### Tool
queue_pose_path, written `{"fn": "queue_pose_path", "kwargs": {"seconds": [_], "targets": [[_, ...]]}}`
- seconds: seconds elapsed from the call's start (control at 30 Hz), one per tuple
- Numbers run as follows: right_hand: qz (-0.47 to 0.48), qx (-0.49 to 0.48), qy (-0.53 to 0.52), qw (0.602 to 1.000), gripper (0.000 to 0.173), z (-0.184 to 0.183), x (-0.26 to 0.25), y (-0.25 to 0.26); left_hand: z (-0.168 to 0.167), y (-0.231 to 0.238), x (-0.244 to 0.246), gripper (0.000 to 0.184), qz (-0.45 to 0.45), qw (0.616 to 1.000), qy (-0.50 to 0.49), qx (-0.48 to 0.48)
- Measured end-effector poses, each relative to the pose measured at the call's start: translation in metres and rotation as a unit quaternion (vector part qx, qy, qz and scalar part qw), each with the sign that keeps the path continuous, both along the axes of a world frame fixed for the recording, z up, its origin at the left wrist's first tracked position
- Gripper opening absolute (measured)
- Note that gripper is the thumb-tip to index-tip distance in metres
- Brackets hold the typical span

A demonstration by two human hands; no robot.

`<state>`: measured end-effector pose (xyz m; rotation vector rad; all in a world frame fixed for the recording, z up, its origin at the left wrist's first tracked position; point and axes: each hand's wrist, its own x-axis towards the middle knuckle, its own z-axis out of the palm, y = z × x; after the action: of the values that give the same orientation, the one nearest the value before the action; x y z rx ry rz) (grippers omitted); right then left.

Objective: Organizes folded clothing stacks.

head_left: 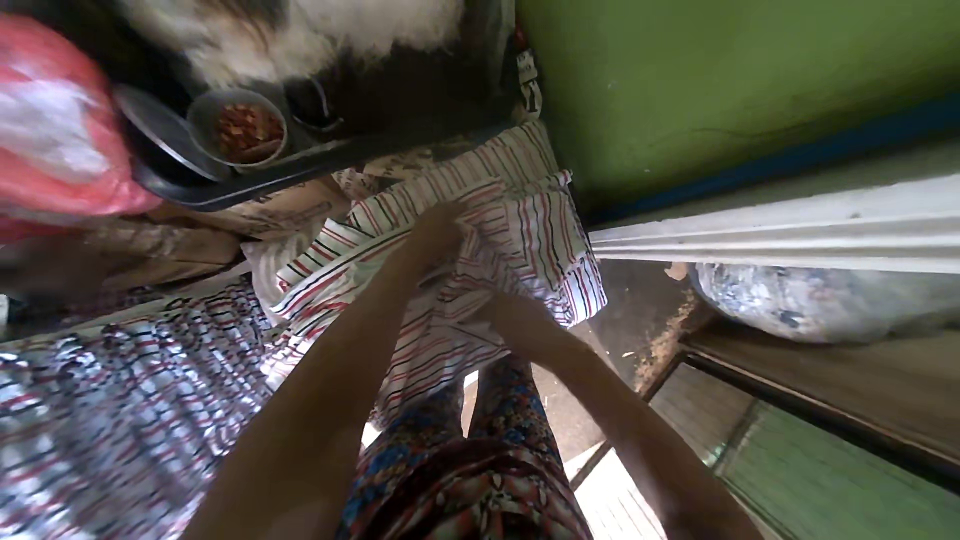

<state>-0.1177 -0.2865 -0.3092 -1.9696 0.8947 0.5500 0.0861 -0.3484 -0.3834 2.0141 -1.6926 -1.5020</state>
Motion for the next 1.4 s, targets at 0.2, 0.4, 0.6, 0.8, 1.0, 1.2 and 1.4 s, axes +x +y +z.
{"fn": "queue_pose_path", "kwargs": {"seconds": [0.2, 0.4, 0.6, 0.8, 1.0, 1.2, 1.4], "targets": [[-0.434, -0.243, -0.017, 0.867, 0.028, 0.005, -0.089, -0.038, -0.003, 0.003, 0.0, 0.052, 0.006, 1.0, 0.014, -0.01], [-0.126, -0.167, -0.1, 0.973, 0.029, -0.028, -0.037, 0.045, -0.003, -0.002, -0.001, 0.051, -0.011, 1.0, -0.011, 0.01], [-0.065, -0.057, -0.051, 0.995, 0.027, -0.029, -0.012, 0.035, -0.002, 0.0, 0.002, 0.051, -0.037, 0.999, -0.01, -0.022], [-0.17, 0.055, -0.052, 0.982, 0.031, -0.001, -0.01, 0.005, -0.001, -0.003, -0.001, 0.053, -0.036, 0.999, -0.018, -0.011], [-0.543, -0.237, -0.137, 0.794, 0.033, -0.024, -0.072, -0.006, -0.004, 0.001, 0.0, 0.053, -0.016, 1.0, 0.004, -0.021], [-0.107, -0.138, -0.098, 0.98, 0.036, -0.036, -0.024, 0.057, -0.002, 0.0, 0.0, 0.053, -0.022, 1.0, -0.011, -0.007], [0.021, -0.061, 0.011, 0.998, 0.038, -0.032, -0.004, 0.036, -0.005, 0.002, 0.002, 0.051, -0.029, 0.999, -0.009, -0.028]]}}
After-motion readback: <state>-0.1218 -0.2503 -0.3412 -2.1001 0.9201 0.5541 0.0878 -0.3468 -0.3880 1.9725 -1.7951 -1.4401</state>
